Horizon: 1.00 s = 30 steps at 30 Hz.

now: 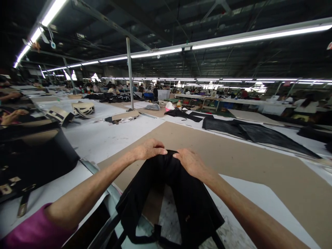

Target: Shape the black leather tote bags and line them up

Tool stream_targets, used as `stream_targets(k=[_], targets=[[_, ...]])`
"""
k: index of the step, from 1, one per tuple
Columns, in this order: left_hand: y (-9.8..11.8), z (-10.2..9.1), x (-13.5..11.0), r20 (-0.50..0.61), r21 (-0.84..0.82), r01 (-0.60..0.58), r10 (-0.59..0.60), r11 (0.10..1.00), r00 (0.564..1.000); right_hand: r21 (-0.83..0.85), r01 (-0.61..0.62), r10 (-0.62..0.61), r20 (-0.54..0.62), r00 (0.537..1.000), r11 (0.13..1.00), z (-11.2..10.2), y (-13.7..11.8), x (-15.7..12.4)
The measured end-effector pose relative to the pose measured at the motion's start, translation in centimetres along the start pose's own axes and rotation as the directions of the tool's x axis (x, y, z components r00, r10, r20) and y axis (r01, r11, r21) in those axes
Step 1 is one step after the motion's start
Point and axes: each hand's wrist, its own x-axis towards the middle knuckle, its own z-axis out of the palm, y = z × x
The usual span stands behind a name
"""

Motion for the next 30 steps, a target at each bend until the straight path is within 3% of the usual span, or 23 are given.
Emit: stream_targets(k=[6,10,13,19,24,30], targets=[[-0.4,-0.9,-2.6,-0.052,0.09,0.05,-0.046,0.995,0.998,-0.03,-0.011,0.012,0.034,0.999,0.999,-0.2,-0.1,0.6],[0.8,-0.1,-2.1,-0.109,0.168,0.116,-0.099,0.979,0.989,0.018,0.06,-0.06,0.012,0.998,0.998,-0.5,-1.2,1.1],[1.3,0.5,-1.3,-0.129,0.242,0.102,-0.073,0.965,0.989,0.032,0.12,-0.12,0.013,0.993,0.992,-0.1,-1.8,1.5],[0.6,1.2,-0.4,-0.164,0.426,0.08,-0.01,0.901,0.986,-0.091,0.137,-0.141,-0.042,0.989,0.986,1.0,-2.0,2.3],[-0.3,1.1,-0.3,-0.183,0.355,0.091,-0.027,0.93,0.983,-0.113,0.126,-0.131,-0.04,0.991,0.986,1.0,-2.5,2.5],[-0.5,0.5,-2.2,-0.176,0.047,0.097,-0.088,0.994,0.98,-0.046,0.062,-0.063,-0.01,0.998,0.997,0.4,-3.0,2.2]])
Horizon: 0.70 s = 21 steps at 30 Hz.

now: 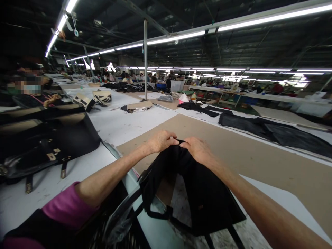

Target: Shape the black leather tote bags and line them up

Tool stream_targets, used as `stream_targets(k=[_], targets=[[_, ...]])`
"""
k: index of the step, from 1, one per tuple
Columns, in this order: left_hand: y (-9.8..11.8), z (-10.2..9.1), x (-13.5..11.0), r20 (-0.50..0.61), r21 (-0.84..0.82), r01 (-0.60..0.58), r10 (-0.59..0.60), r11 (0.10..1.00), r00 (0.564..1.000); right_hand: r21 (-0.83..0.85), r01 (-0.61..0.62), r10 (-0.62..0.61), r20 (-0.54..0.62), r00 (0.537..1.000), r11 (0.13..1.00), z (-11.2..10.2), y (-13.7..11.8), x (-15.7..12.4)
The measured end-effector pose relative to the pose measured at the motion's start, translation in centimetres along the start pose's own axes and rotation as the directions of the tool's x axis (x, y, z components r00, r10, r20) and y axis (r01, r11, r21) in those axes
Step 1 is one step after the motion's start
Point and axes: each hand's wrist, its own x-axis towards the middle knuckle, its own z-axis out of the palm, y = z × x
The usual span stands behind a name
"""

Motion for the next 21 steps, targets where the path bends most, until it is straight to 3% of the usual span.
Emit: stream_targets(k=[6,11,15,21], targets=[[-0.8,-2.5,-7.5,-0.01,-0.18,0.039,-0.041,0.983,0.999,0.012,0.004,-0.005,0.019,1.0,1.0,-0.3,-0.5,0.3],[-0.7,-2.4,-13.7,-0.024,-0.197,0.204,-0.213,0.959,0.977,0.018,0.039,-0.039,0.0,0.999,0.999,0.0,-0.3,0.3],[0.4,-1.3,-15.3,-0.049,-0.22,0.26,-0.277,0.94,0.96,0.017,0.021,-0.021,0.03,0.999,1.0,0.0,-0.5,0.2],[0.8,-1.1,-15.1,-0.085,-0.121,0.284,-0.295,0.951,0.952,-0.1,0.046,-0.044,0.023,0.999,0.994,-1.6,-0.2,0.3]])
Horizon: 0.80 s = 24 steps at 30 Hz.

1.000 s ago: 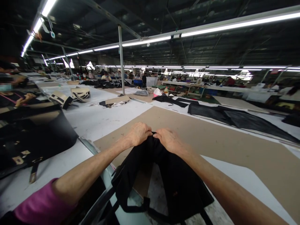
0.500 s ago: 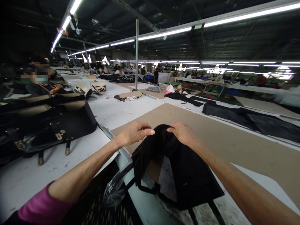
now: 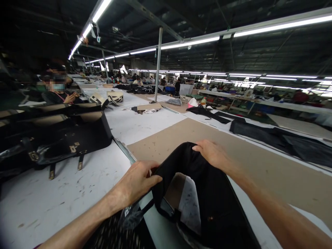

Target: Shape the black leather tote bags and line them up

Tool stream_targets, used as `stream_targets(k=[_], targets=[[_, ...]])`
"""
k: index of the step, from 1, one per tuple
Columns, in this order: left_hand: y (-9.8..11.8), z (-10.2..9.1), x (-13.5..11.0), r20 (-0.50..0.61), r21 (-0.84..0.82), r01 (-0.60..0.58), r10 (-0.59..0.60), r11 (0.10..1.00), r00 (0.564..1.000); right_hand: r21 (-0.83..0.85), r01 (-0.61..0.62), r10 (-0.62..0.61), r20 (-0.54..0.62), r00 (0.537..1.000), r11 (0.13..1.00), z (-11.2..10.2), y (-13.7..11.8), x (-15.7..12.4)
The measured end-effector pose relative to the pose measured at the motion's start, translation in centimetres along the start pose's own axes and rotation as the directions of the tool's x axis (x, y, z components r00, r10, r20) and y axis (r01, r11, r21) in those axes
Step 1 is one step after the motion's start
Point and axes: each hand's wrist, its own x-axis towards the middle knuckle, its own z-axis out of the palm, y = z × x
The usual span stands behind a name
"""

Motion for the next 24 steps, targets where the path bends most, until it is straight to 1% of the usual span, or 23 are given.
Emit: stream_targets(k=[1,3,6,8,10,12,14,16,17,20,22,24], targets=[[-0.1,-0.2,0.5,-0.01,0.013,-0.009,0.009,1.0,1.0,-0.001,0.001,-0.001,-0.004,1.0,1.0,-0.5,0.5,0.0],[-0.4,-0.9,1.8,-0.04,0.019,-0.065,0.065,0.998,0.997,0.013,-0.043,0.043,0.008,0.999,0.999,-1.3,1.8,0.1],[-0.7,-2.0,4.4,-0.061,0.008,-0.162,0.162,0.987,0.985,0.057,-0.113,0.112,0.023,0.993,0.992,-1.6,3.6,-0.5],[-1.0,-2.2,6.0,-0.054,0.011,-0.195,0.195,0.981,0.979,0.078,-0.15,0.148,0.037,0.988,0.986,-0.9,4.2,-1.6],[-1.6,-1.8,7.0,-0.039,0.005,-0.212,0.212,0.977,0.977,0.079,-0.195,0.189,0.074,0.979,0.978,0.2,4.2,-3.0],[-2.4,-1.0,7.5,-0.051,-0.033,-0.202,0.2,0.979,0.979,0.06,-0.228,0.222,0.1,0.97,0.972,1.4,3.8,-4.4],[-3.0,-0.2,7.5,-0.084,-0.078,-0.189,0.183,0.979,0.98,0.023,-0.225,0.223,0.063,0.973,0.974,1.9,3.3,-5.4],[-3.3,0.3,7.4,-0.105,-0.103,-0.202,0.191,0.974,0.976,-0.022,-0.195,0.195,-0.003,0.981,0.981,1.8,2.6,-5.6],[-3.3,0.5,7.3,-0.103,-0.111,-0.213,0.202,0.971,0.974,-0.039,-0.161,0.159,-0.037,0.987,0.986,1.5,2.1,-5.5],[-3.2,0.7,7.4,-0.069,-0.186,-0.198,0.188,0.962,0.98,-0.028,0.008,-0.011,-0.114,0.993,1.0,0.5,0.3,-4.3],[-3.4,0.9,7.5,-0.024,-0.286,-0.146,0.145,0.947,0.989,0.062,0.131,-0.123,-0.114,0.986,0.989,0.0,-1.2,-3.2],[-3.6,1.1,7.6,0.013,-0.381,-0.102,0.116,0.919,0.993,0.198,0.217,-0.207,-0.073,0.976,0.956,-0.2,-2.7,-2.2]])
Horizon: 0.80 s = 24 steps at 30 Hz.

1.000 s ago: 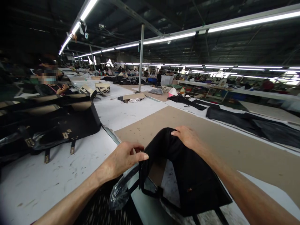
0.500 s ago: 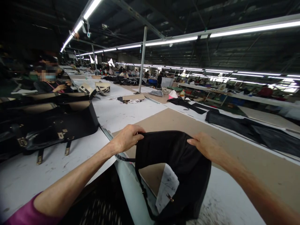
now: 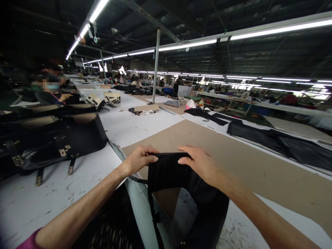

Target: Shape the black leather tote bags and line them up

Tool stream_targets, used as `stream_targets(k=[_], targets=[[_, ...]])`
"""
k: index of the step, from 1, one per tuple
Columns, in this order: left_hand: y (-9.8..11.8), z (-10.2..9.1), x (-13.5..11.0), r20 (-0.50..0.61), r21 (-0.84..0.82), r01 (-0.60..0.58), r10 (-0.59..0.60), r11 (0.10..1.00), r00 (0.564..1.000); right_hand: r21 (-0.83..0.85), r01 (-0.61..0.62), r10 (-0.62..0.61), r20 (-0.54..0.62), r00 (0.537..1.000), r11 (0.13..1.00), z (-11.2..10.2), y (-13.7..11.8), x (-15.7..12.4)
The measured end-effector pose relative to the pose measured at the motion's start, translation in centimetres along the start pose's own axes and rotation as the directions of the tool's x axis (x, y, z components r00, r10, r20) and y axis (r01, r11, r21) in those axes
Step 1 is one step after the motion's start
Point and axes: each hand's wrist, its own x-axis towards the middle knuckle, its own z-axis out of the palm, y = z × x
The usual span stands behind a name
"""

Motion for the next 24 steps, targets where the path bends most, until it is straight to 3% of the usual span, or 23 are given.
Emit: stream_targets(k=[3,7,11,24], targets=[[-0.2,0.2,-0.1,0.015,-0.081,0.015,-0.014,0.997,1.0,0.162,0.08,-0.094,0.08,0.992,0.984,0.5,-1.5,1.5],[0.1,0.4,-0.2,-0.003,-0.113,0.012,-0.013,0.993,1.0,0.255,0.052,-0.089,0.136,0.987,0.966,1.1,-2.2,2.6],[0.4,0.7,-0.1,-0.047,-0.152,0.02,-0.027,0.988,0.999,0.241,0.019,-0.056,0.151,0.987,0.97,1.5,-2.5,3.0],[0.8,1.8,-0.1,-0.14,-0.184,0.017,-0.043,0.983,0.989,0.213,0.07,-0.107,0.168,0.98,0.975,2.2,-3.0,3.0]])
